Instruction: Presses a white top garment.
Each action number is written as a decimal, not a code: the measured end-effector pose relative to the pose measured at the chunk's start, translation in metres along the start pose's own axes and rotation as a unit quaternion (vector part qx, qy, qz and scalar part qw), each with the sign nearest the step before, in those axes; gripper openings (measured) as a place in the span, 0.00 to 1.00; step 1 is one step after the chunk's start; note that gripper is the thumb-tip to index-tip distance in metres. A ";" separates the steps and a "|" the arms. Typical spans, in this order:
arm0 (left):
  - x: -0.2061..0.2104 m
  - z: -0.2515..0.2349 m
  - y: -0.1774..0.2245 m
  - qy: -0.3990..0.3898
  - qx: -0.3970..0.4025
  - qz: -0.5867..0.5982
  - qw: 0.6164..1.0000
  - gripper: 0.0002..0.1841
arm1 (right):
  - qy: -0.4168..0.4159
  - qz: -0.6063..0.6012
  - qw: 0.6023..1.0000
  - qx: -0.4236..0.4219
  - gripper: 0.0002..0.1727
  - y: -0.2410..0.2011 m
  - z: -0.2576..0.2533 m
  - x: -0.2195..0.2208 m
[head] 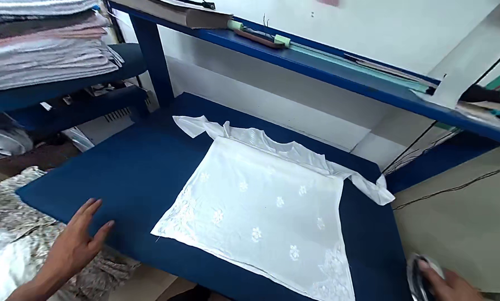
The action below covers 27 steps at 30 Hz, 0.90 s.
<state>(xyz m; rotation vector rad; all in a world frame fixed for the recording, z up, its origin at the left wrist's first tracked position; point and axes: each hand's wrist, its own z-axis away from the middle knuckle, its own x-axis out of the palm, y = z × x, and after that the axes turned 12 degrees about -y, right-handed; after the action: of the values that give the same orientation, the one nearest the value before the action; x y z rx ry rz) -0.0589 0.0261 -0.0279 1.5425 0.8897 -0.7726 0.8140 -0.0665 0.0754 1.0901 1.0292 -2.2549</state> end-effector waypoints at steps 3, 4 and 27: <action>0.018 -0.082 0.041 -0.072 0.050 0.015 0.996 0.29 | -0.034 -0.065 0.996 -0.051 0.35 -0.107 0.020 0.023; 0.031 -0.111 0.064 -0.101 0.063 0.027 0.992 0.27 | -0.048 -0.106 0.991 -0.062 0.33 -0.143 0.023 0.034; 0.137 -0.200 0.069 -0.186 0.136 -0.119 0.966 0.37 | -0.215 -0.021 0.944 -0.249 0.34 -0.182 -0.085 0.100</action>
<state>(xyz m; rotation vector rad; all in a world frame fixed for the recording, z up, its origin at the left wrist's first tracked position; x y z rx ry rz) 0.0698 0.2358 -0.0822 1.4678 0.7134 -1.3567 0.6782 0.1081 0.0397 0.3475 1.3248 -1.9683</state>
